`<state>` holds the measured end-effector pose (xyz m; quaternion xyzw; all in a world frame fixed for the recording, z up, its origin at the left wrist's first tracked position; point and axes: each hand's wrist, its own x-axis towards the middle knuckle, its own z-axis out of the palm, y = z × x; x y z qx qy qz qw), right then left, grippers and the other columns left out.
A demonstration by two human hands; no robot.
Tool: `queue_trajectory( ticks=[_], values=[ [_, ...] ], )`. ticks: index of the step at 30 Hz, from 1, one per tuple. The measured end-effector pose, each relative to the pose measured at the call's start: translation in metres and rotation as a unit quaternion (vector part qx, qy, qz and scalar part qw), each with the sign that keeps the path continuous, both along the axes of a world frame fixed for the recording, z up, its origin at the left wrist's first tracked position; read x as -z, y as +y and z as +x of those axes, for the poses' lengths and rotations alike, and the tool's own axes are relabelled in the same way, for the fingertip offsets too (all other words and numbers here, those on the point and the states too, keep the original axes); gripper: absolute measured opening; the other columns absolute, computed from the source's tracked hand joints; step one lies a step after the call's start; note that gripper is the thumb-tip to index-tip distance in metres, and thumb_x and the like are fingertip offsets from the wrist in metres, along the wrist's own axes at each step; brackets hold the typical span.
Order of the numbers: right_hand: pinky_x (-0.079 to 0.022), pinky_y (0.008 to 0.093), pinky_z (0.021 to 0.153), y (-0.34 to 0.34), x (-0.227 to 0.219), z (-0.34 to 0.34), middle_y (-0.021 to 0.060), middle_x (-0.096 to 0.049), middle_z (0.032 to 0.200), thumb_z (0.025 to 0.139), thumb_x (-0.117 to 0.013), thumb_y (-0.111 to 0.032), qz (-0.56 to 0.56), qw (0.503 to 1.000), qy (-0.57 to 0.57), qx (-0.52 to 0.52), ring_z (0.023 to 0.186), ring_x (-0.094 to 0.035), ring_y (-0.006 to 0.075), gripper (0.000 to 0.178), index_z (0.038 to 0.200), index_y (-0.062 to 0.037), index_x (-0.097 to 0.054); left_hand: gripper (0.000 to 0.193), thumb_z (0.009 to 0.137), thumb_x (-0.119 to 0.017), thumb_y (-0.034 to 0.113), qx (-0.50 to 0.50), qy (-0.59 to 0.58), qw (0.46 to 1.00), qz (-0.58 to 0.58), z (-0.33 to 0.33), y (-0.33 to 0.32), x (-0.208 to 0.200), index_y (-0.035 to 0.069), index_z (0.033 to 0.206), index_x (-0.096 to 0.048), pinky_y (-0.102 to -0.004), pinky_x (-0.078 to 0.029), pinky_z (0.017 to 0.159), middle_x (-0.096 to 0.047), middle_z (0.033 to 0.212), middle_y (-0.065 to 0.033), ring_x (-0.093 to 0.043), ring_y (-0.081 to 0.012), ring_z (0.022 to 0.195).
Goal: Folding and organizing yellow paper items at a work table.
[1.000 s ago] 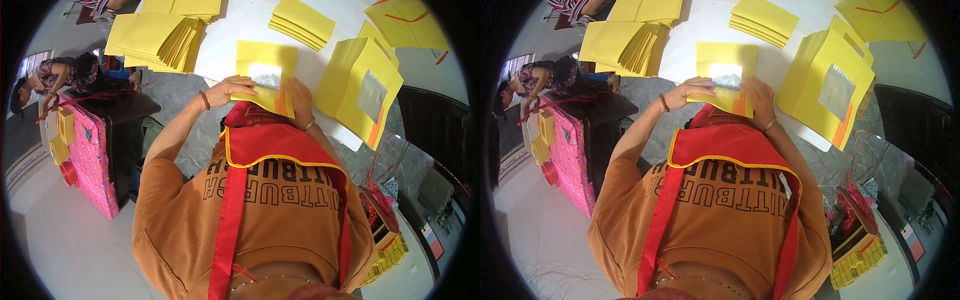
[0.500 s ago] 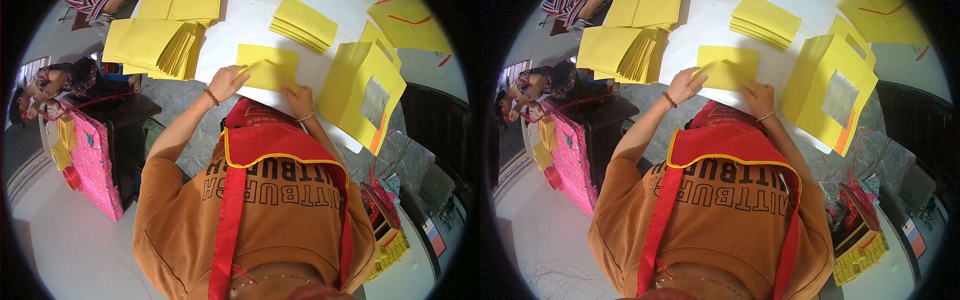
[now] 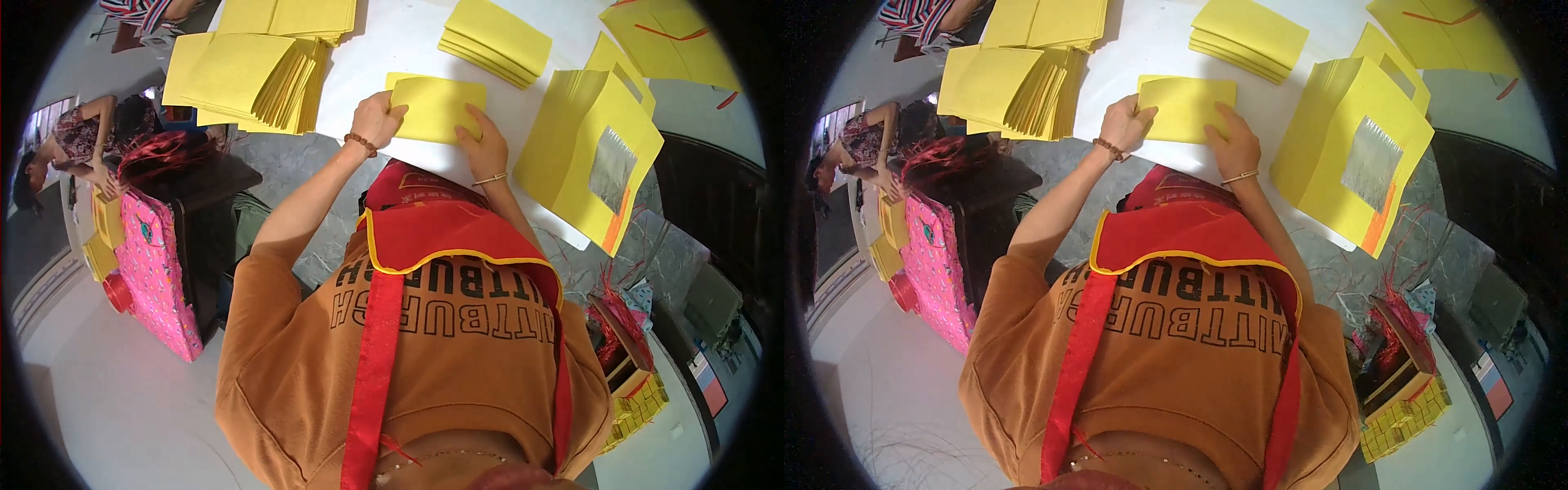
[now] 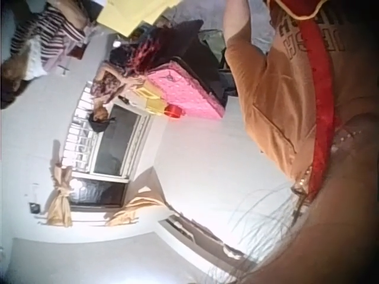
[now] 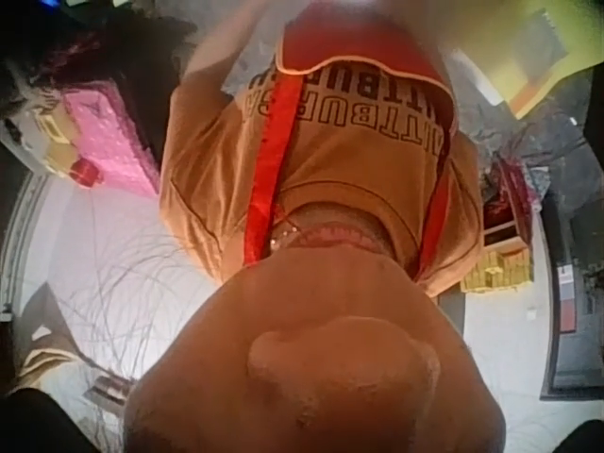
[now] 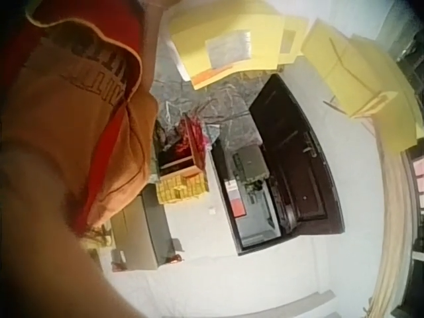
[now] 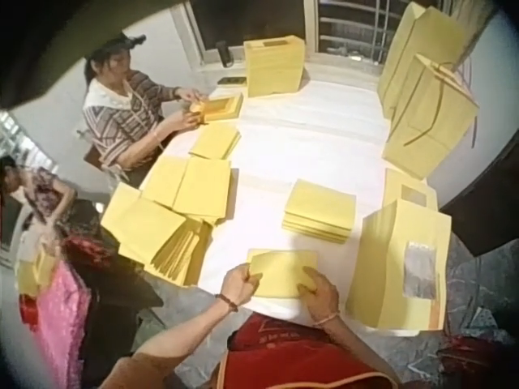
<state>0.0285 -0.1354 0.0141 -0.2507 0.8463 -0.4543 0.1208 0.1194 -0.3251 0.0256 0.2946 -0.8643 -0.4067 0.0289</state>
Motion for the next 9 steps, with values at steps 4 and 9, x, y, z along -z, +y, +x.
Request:
queue_trajectory(
  ticks=[4,9],
  values=[
    [-0.045,0.0379,0.079,-0.004,0.002,0.0,0.0128,-0.059,0.106,0.075,-0.061,-0.028,0.082,0.997,-0.01,0.008,0.095,-0.057,0.0294,0.046,0.118,-0.0134,-0.054,0.026,0.079,-0.059,0.025,-0.01,-0.015,1.0,0.016,-0.006,-0.009,0.001,-0.002,0.082,-0.06,-0.0423,-0.044,0.061,-0.06,0.07,-0.021,-0.058,-0.0359,0.066],
    [-0.044,0.0376,0.079,-0.006,0.001,-0.001,0.0116,-0.058,0.105,0.075,-0.061,-0.03,0.136,0.99,-0.028,0.017,0.093,-0.057,0.0295,0.046,0.118,-0.0137,-0.054,0.034,0.08,-0.059,0.032,-0.041,-0.058,0.995,-0.067,-0.012,-0.008,-0.002,-0.002,0.084,-0.059,-0.043,-0.043,0.057,-0.06,0.07,-0.022,-0.061,-0.0287,0.063]
  ],
)
